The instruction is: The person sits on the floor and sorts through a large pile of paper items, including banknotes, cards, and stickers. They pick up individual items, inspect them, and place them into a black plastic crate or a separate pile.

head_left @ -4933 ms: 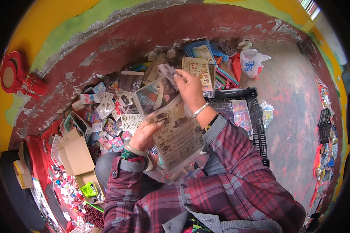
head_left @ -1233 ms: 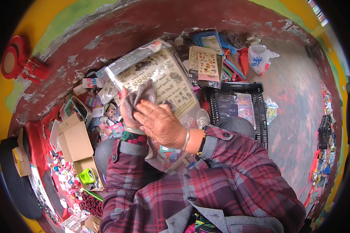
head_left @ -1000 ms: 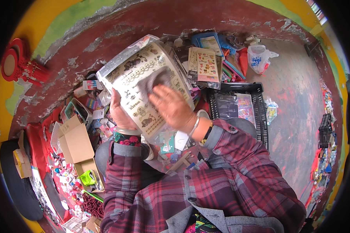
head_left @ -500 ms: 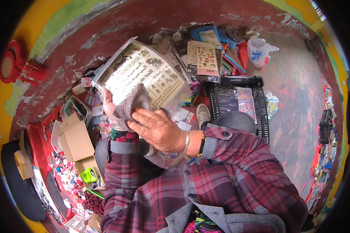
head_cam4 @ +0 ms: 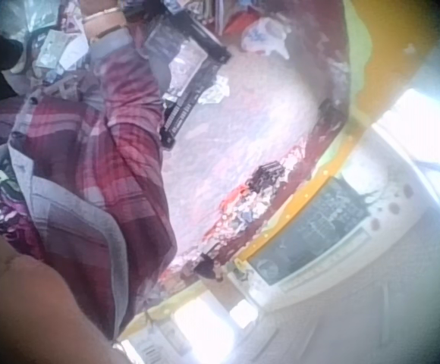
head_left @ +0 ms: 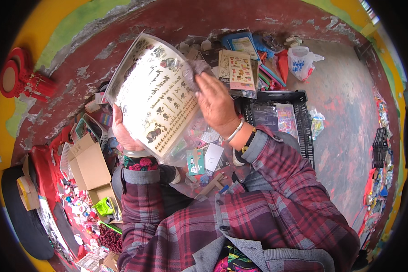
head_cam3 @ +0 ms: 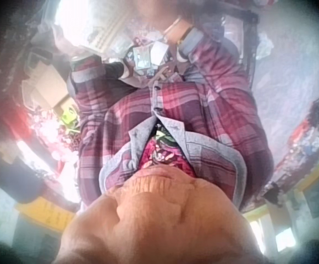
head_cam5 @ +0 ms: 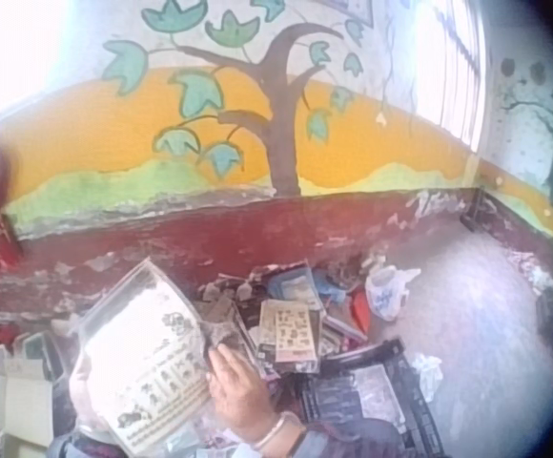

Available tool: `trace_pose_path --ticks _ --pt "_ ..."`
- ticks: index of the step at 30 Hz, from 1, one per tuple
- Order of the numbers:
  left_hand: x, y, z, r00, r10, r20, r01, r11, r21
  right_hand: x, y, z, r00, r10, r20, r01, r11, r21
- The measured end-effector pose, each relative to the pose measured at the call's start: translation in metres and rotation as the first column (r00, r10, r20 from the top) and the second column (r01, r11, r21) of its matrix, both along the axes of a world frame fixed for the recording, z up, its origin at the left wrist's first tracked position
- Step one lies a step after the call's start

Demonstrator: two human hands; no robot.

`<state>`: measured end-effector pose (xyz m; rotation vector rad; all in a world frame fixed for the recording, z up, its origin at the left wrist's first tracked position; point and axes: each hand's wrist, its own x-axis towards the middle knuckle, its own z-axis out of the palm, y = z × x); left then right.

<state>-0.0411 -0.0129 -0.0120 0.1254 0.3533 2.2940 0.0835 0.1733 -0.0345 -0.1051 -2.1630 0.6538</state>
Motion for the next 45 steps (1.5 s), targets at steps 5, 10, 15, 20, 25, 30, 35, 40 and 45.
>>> trace_pose_path --ticks 5,10,15,20,25,30,35,40,45 --pt "0.0 0.002 -0.006 0.999 -0.026 -0.02 0.028 0.994 0.107 0.027 -0.058 0.0 0.952 0.291 0.096 -0.306 0.922 0.236" --pt "-0.019 -0.019 -0.019 0.996 -0.056 -0.065 0.057 0.998 0.011 0.035 -0.065 -0.006 0.865 0.494 0.089 -0.5 0.837 0.221" --pt "-0.009 -0.009 0.0 1.0 0.02 0.018 -0.021 1.0 0.009 0.017 -0.019 -0.005 0.978 0.208 0.012 -0.207 0.964 0.166" --pt "-0.007 -0.013 0.007 0.997 -0.071 -0.038 0.074 0.994 0.078 -0.001 0.019 -0.009 1.0 -0.024 0.009 0.025 0.997 -0.069" --pt "-0.016 -0.02 -0.008 0.989 -0.147 -0.023 0.148 0.972 0.184 0.004 -0.005 -0.001 0.999 0.025 -0.044 -0.03 0.99 -0.137" --pt "-0.014 -0.015 -0.007 0.997 0.078 -0.023 -0.079 0.997 -0.022 0.027 -0.054 0.002 0.947 0.322 -0.026 -0.321 0.947 0.034" --pt "-0.02 -0.017 -0.018 0.998 0.048 -0.026 -0.046 0.996 0.071 0.038 -0.064 0.008 0.862 0.505 -0.043 -0.5 0.861 0.094" --pt "-0.021 -0.018 -0.018 0.994 -0.087 -0.059 0.092 0.992 0.085 0.041 -0.059 0.018 0.712 0.701 -0.042 -0.686 0.707 0.171" --pt "-0.01 -0.004 -0.01 0.998 -0.01 -0.066 0.016 0.996 0.088 0.039 -0.062 0.02 0.653 0.756 -0.029 -0.747 0.65 0.138"
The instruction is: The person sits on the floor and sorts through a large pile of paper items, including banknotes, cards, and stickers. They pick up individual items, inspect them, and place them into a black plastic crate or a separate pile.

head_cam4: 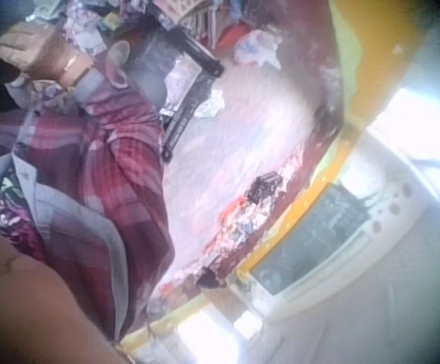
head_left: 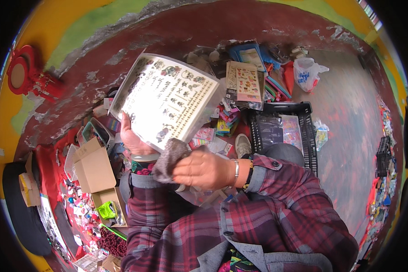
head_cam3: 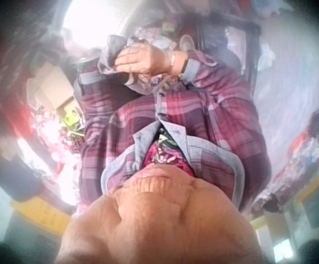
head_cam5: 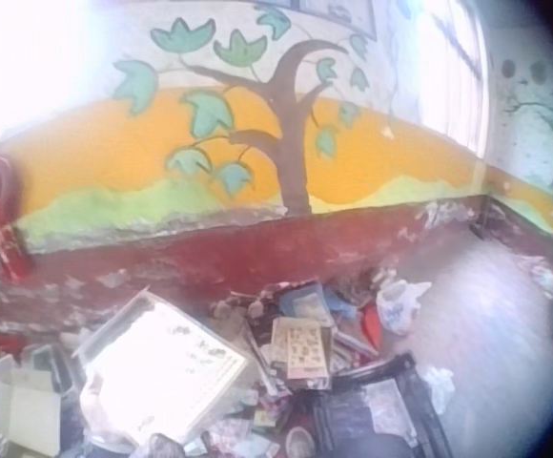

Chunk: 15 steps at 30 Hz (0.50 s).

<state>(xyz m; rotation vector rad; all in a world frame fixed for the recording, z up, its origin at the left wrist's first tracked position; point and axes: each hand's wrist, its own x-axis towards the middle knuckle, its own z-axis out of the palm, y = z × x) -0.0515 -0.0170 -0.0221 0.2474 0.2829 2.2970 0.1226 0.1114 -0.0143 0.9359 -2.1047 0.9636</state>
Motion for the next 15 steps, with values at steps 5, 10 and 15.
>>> trace_pose_path --ticks 5,10,15 --pt "0.002 0.01 0.005 0.944 0.326 -0.058 -0.331 0.933 -0.144 0.005 0.061 0.034 0.954 -0.003 0.299 0.139 0.89 -0.435" --pt "0.028 0.02 0.027 0.897 0.302 -0.322 -0.415 0.827 -0.38 0.005 0.106 0.058 0.66 0.475 0.582 0.497 0.305 -0.812" --pt "0.05 0.038 0.016 0.818 0.053 -0.573 -0.339 0.848 -0.407 -0.009 0.098 0.042 0.506 0.706 0.496 0.489 0.239 -0.839"
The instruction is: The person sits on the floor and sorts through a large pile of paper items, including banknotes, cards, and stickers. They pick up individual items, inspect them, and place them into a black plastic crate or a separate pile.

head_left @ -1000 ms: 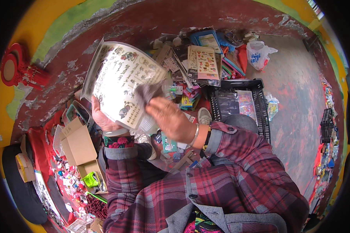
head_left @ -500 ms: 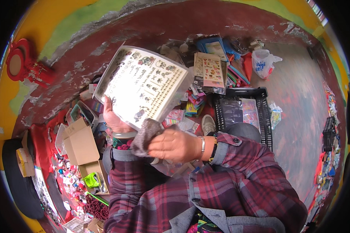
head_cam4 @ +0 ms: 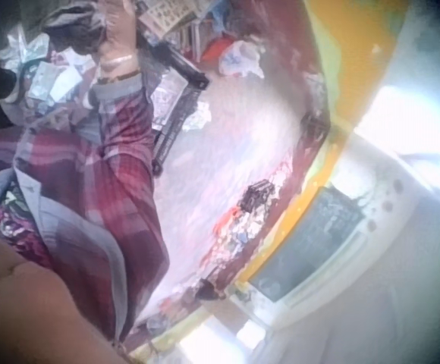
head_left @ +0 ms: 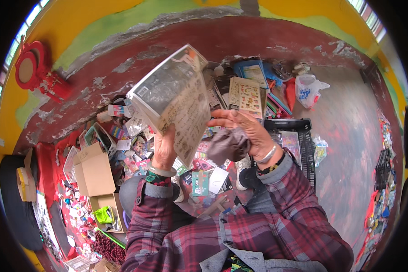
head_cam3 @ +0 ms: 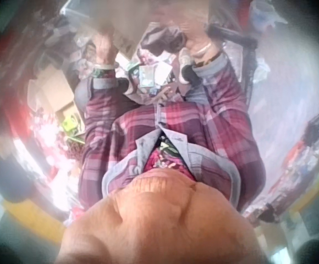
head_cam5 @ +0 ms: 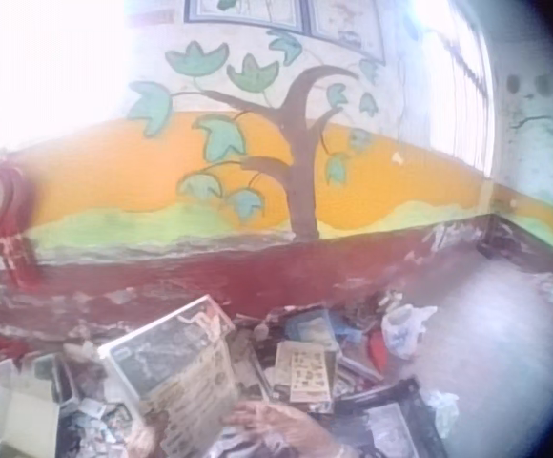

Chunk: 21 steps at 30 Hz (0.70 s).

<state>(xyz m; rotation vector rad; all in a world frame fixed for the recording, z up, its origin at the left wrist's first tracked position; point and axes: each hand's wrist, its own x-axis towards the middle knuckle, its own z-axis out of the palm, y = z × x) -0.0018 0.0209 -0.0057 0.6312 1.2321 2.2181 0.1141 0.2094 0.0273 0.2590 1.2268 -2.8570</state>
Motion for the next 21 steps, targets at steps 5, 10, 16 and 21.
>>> trace_pose_path --ticks 5,10,16,21 --pt "0.014 0.003 -0.024 0.948 -0.133 -0.288 0.072 0.974 -0.214 0.004 -0.007 0.004 0.998 -0.009 -0.065 -0.004 0.981 -0.191" --pt "0.007 -0.001 -0.013 0.674 -0.343 -0.654 0.069 0.911 -0.406 0.007 -0.001 0.003 0.984 -0.176 -0.02 0.168 0.963 -0.209" --pt "-0.002 -0.056 0.065 0.125 -0.498 -0.858 -0.481 0.726 -0.492 0.023 0.008 0.022 0.997 -0.08 -0.013 0.079 0.995 -0.06" --pt "0.057 -0.142 0.102 -0.031 -0.724 -0.689 -0.732 0.486 -0.478 0.029 -0.016 0.0 0.945 0.292 0.144 -0.321 0.91 0.263"
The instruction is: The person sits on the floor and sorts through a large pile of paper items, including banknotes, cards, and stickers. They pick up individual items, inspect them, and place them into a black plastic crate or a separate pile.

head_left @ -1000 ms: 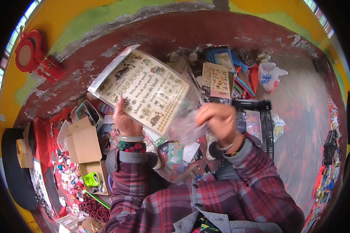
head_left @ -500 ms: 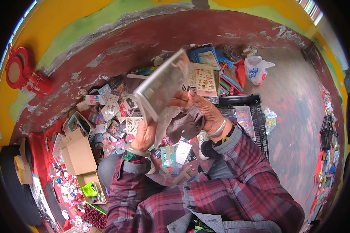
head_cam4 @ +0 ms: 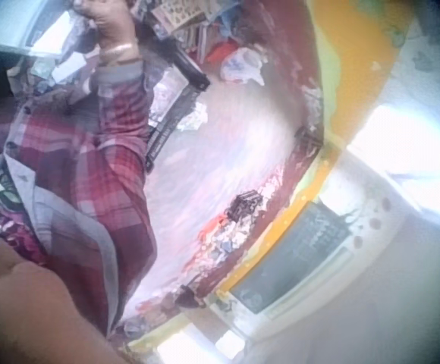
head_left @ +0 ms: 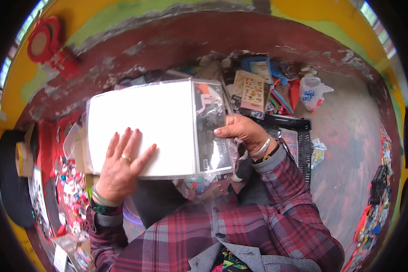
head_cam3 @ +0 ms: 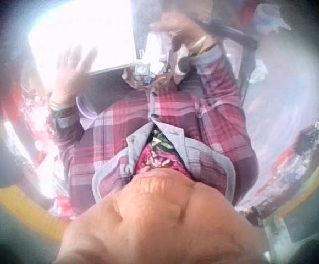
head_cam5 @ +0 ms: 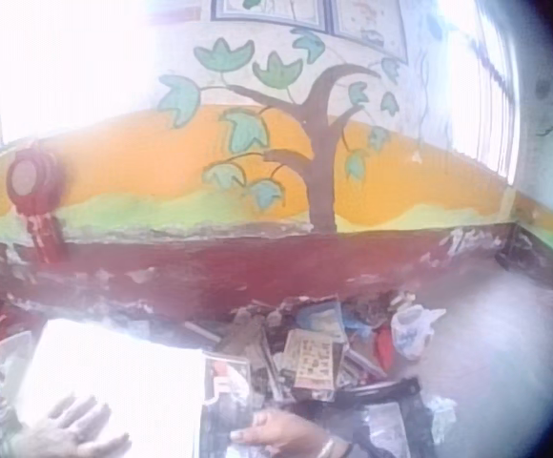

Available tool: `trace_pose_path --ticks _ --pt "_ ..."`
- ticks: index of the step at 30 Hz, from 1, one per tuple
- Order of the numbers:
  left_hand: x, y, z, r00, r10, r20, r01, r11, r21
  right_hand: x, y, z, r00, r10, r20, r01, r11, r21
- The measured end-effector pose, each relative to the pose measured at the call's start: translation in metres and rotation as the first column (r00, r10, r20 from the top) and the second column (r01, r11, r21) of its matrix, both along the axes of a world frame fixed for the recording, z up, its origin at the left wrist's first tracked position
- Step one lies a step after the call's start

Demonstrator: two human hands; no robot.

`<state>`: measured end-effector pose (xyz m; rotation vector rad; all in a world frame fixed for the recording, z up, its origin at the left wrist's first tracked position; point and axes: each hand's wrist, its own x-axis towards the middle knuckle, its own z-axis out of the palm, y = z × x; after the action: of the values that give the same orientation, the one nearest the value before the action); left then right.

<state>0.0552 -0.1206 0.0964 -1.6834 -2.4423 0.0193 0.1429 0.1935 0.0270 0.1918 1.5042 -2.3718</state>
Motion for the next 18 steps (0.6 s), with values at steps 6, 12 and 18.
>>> trace_pose_path --ticks 6,12,18 --pt "0.095 -0.068 -0.046 0.953 0.277 0.121 -0.256 0.952 -0.168 -0.002 -0.069 -0.062 0.971 0.239 -0.003 -0.217 0.884 0.413" --pt "0.107 -0.084 -0.086 0.896 0.393 0.205 -0.371 0.918 -0.139 -0.004 -0.081 -0.095 0.98 0.198 0.012 -0.183 0.879 0.441" --pt "0.114 -0.076 -0.07 0.851 0.062 0.522 -0.208 0.952 0.226 0.01 -0.079 -0.067 0.981 0.141 0.134 -0.164 0.971 0.176"
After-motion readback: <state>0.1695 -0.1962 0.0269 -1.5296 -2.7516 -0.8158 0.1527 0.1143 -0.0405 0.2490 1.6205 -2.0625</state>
